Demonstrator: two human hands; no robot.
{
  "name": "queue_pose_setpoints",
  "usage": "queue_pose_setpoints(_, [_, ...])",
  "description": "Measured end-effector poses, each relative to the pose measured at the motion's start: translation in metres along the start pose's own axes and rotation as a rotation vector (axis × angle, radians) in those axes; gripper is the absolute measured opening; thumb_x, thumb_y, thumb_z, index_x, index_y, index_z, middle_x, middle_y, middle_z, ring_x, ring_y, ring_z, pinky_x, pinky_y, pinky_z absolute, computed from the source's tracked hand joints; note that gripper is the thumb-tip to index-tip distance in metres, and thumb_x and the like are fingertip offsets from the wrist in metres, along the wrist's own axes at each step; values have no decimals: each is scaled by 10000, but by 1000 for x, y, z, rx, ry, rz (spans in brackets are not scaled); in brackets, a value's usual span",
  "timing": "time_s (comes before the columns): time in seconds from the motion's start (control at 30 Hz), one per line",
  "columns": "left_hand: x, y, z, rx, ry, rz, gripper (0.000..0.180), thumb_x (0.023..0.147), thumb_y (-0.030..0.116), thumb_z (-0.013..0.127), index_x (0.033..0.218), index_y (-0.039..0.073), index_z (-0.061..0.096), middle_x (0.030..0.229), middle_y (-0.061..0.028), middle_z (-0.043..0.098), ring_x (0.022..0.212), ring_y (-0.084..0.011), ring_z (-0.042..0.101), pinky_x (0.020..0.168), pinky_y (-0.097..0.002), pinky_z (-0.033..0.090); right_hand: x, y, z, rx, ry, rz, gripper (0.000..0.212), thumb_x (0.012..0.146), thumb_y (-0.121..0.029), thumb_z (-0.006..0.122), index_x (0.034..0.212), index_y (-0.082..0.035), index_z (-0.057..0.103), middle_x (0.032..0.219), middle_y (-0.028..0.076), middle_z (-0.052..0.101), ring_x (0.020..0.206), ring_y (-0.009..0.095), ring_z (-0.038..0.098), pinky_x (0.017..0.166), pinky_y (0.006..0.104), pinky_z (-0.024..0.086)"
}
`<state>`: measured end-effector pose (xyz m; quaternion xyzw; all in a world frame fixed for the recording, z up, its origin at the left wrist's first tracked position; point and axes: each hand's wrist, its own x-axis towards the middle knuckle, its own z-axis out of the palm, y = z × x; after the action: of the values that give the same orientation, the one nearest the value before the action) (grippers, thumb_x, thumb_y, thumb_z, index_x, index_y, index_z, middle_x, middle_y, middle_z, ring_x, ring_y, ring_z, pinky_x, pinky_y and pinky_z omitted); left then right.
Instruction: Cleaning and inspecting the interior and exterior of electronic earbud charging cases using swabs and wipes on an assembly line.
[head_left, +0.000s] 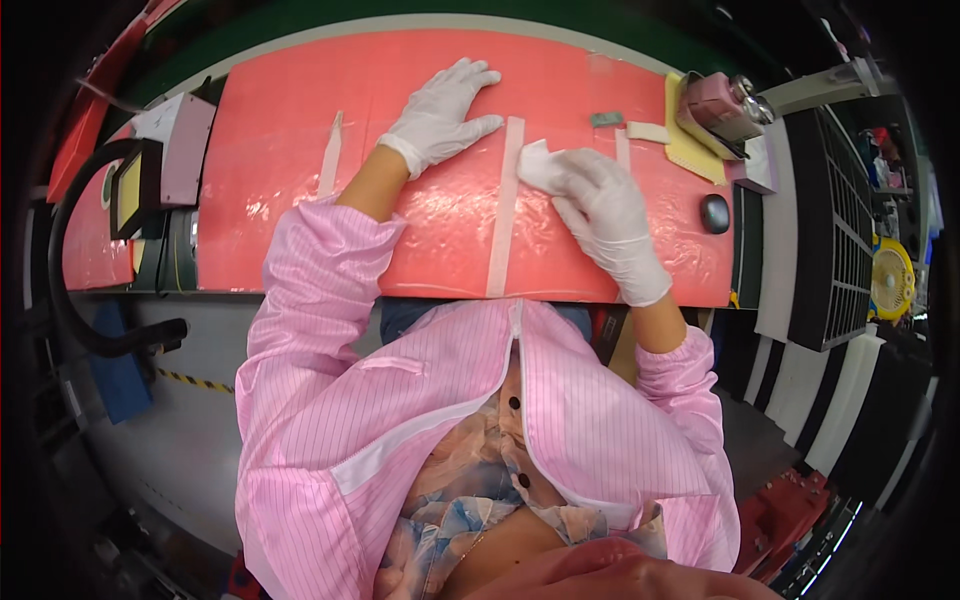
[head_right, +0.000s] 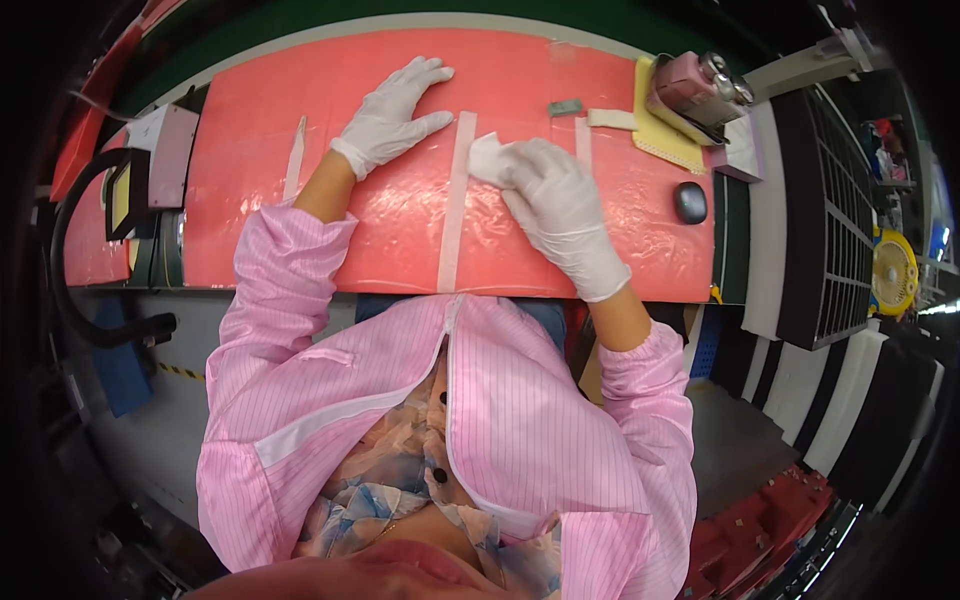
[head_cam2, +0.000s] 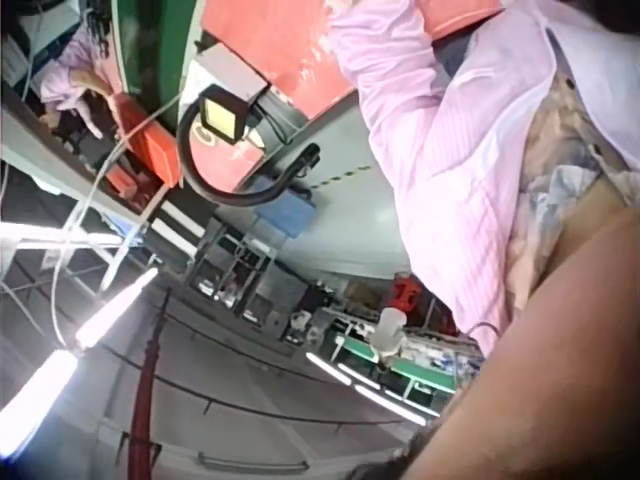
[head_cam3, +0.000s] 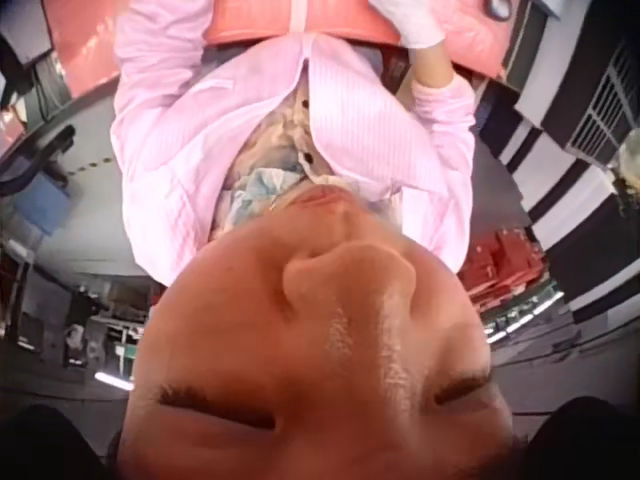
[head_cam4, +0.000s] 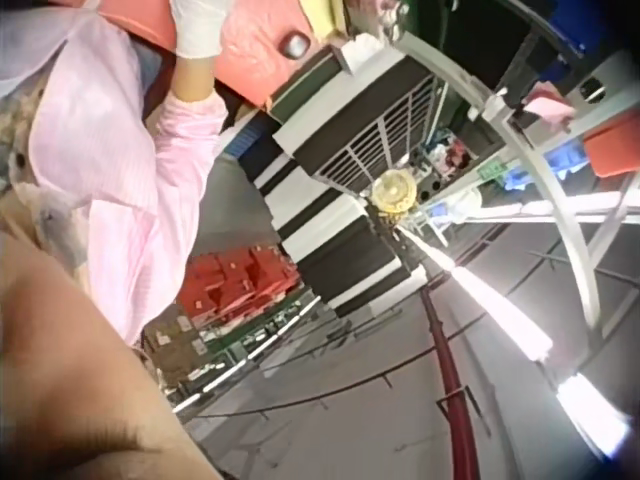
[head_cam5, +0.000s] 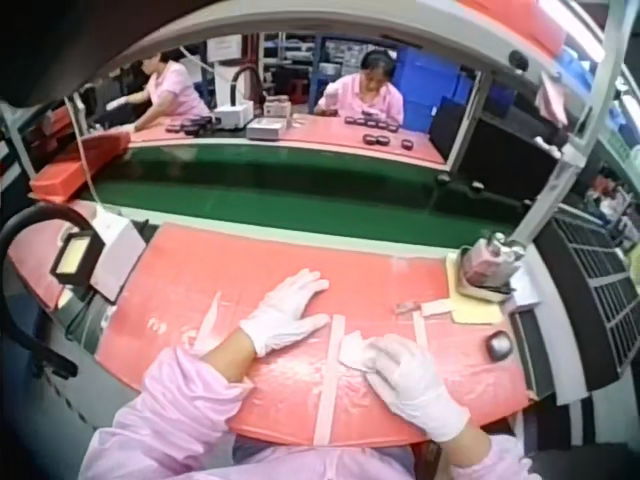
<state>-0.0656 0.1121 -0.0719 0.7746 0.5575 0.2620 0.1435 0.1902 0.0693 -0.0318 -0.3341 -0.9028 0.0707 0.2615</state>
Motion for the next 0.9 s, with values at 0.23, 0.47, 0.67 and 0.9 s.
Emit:
queue_pose_setpoints(0.23, [-8, 6, -9, 21, -34, -50, 554, 856, 332, 618, 1340, 122, 450, 1441, -129, 381, 1376, -309, 279, 1119, -412, 253, 2, 5, -77, 691, -175, 437, 76, 843, -16, 583, 913, -24, 611, 893, 81, 638, 741, 151, 605, 677, 296, 494])
queue_pose_setpoints(0.47, [0, 9, -9, 25, -36, -43, 550, 851, 302, 625, 1337, 114, 452, 1433, -144, 388, 1373, -318, 283, 1121, -411, 252, 10, 22, -5, -24, -201, 229, 193, 785, -137, 634, 959, -54, 636, 845, 119, 632, 790, 306, 617, 696, 367, 490])
queue_pose_setpoints(0.67, [-2, 8, -13, 15, -44, -51, 553, 847, 289, 630, 1337, 108, 452, 1435, -147, 386, 1371, -331, 283, 1123, -417, 248, -14, 6, -7, -90, 60, 58, 221, 756, -144, 675, 973, -110, 649, 900, 64, 586, 813, 273, 578, 715, 381, 462])
queue_pose_setpoints(0.9, [90, 57, -49, 140, -394, -47, 543, 874, 407, 580, 1274, 48, 501, 1314, -173, 503, 1225, -343, 470, 1026, -393, 385, -2, 35, -8, 59, -36, 17, 135, 759, -123, 666, 893, -116, 654, 792, 52, 567, 753, 237, 569, 684, 350, 463])
